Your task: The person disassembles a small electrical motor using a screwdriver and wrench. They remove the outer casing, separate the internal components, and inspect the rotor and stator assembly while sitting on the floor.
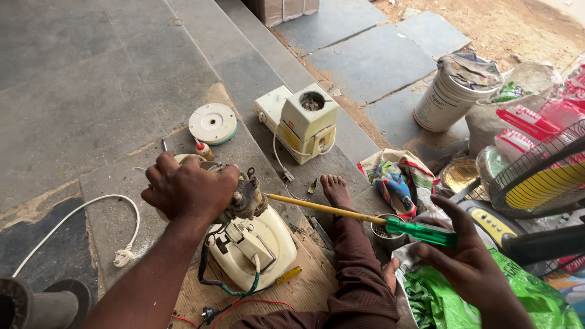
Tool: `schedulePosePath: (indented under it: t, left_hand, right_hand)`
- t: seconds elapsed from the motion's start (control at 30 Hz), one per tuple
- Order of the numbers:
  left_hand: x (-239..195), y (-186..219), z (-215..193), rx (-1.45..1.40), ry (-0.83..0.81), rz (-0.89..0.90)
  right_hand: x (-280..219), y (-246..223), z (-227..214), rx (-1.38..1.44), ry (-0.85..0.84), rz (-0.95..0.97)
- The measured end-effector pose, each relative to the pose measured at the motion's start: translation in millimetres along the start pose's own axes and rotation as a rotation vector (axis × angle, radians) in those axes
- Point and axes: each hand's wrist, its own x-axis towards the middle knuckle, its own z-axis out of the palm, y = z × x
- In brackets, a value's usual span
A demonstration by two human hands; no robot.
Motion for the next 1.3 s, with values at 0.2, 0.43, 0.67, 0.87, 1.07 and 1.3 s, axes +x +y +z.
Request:
schedulePosePath:
  t: [0.2, 0.43, 0.67, 0.87, 1.07, 1.3]
  left_hand:
    - [0.8, -0.9, 1.7, 0.003, 0.012, 0.034]
    - [-2.0, 3.3, -3.7, -0.009, -0.016, -0.015]
    - [-6.9, 12.9, -7.6, 0.004, 0.026, -0.069]
    - [-6.5, 15.7, -11.2, -0.005, -0.015, -0.121]
    - [-5.9, 20.4, -13.1, 0.027, -0.05, -0.146]
    - [-5.0, 16.2, -8.3, 0.042, -0.047, -0.129]
  right_hand:
    - [-2.8, -5.4, 4.6, 0.138, 0.026, 0.053]
    - [15.6, 3.0, 25.7, 0.423, 0.344, 0.184]
    - [49.4, 77.1, 115.1, 0.807, 0.511, 0.361]
    - [69.7, 89.8, 140.9, 0.874, 0.418, 0.126]
    - [71.7, 58.6, 160.1, 1.041, 0.469, 0.184]
    - [68.9, 51.1, 174.7, 0.935, 0.359, 0.154]
